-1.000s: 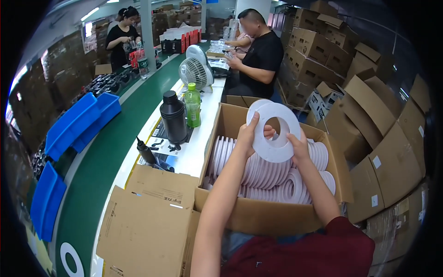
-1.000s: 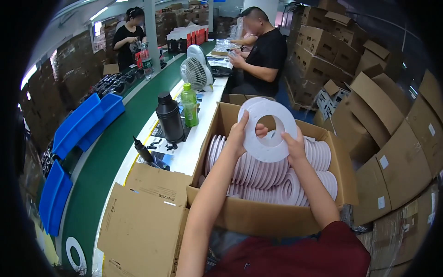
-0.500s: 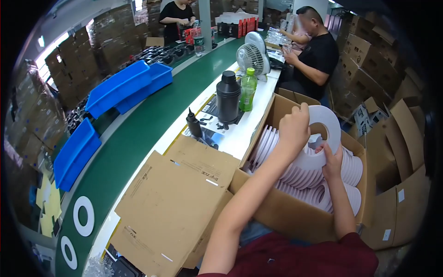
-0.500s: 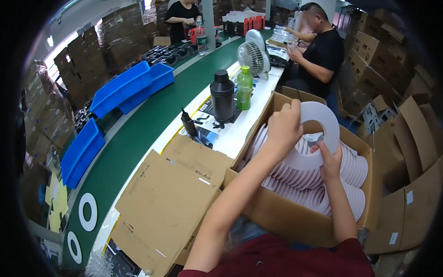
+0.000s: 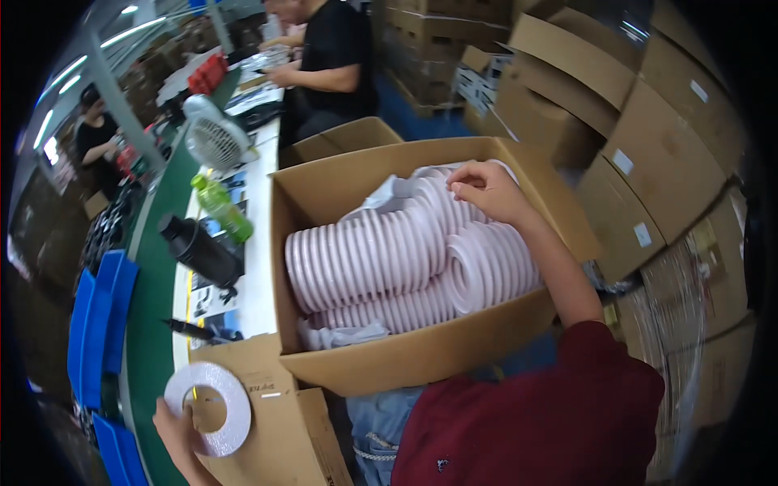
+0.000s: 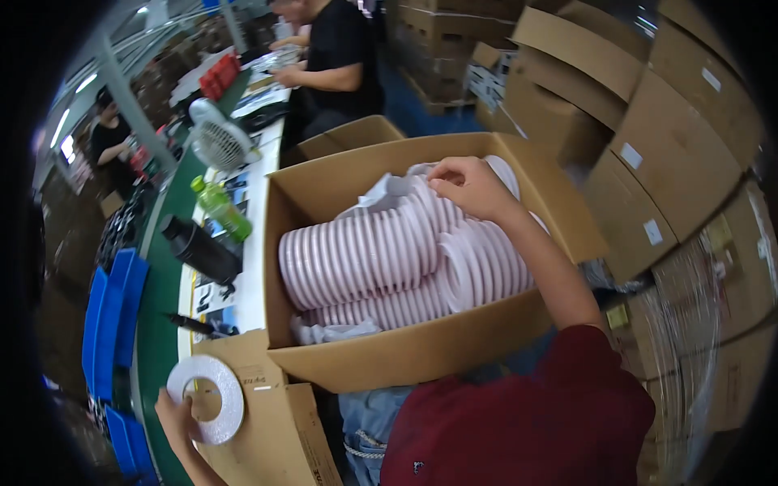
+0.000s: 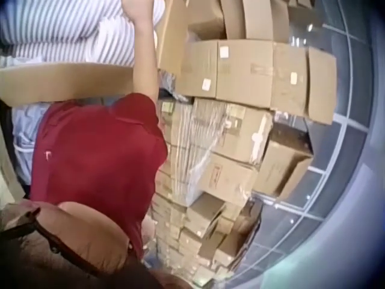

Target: Packaging circular plastic components into cardboard boxes at a factory assembly station.

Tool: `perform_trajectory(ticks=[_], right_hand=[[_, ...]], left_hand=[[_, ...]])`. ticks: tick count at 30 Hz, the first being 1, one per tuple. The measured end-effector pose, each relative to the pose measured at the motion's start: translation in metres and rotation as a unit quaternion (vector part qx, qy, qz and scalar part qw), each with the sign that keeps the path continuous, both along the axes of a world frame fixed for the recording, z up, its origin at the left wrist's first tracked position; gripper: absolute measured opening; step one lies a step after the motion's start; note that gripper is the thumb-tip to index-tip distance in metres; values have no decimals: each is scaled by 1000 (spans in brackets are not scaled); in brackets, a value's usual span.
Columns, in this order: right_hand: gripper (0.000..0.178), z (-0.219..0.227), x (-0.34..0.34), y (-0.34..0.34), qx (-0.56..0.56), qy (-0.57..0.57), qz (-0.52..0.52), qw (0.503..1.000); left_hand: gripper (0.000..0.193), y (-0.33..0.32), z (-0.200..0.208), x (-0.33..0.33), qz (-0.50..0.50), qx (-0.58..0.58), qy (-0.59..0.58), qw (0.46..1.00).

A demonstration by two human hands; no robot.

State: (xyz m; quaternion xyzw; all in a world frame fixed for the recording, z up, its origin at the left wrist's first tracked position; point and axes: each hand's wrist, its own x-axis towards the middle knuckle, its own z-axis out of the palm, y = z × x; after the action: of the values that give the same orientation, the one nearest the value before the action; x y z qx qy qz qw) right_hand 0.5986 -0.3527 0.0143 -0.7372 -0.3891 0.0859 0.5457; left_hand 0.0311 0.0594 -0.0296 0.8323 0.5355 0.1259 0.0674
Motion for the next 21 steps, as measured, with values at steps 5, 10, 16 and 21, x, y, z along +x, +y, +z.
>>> perform_trajectory(ticks=[5, 10, 16, 21], right_hand=[[23, -1, -30, -34, -260, -201, -74, 941], [43, -20, -77, -18, -448, -313, -97, 832], [30, -48, -86, 3, -494, -344, -132, 787], [15, -45, -83, 4, -538, -324, -163, 761]], left_hand=[[54, 3, -25, 14, 38, -23, -19, 999], [63, -6, -9, 25, 64, 37, 145, 987], [51, -58, 63, 92, 55, 115, 237, 963], [38, -131, 85, 179, -66, 292, 136, 944]])
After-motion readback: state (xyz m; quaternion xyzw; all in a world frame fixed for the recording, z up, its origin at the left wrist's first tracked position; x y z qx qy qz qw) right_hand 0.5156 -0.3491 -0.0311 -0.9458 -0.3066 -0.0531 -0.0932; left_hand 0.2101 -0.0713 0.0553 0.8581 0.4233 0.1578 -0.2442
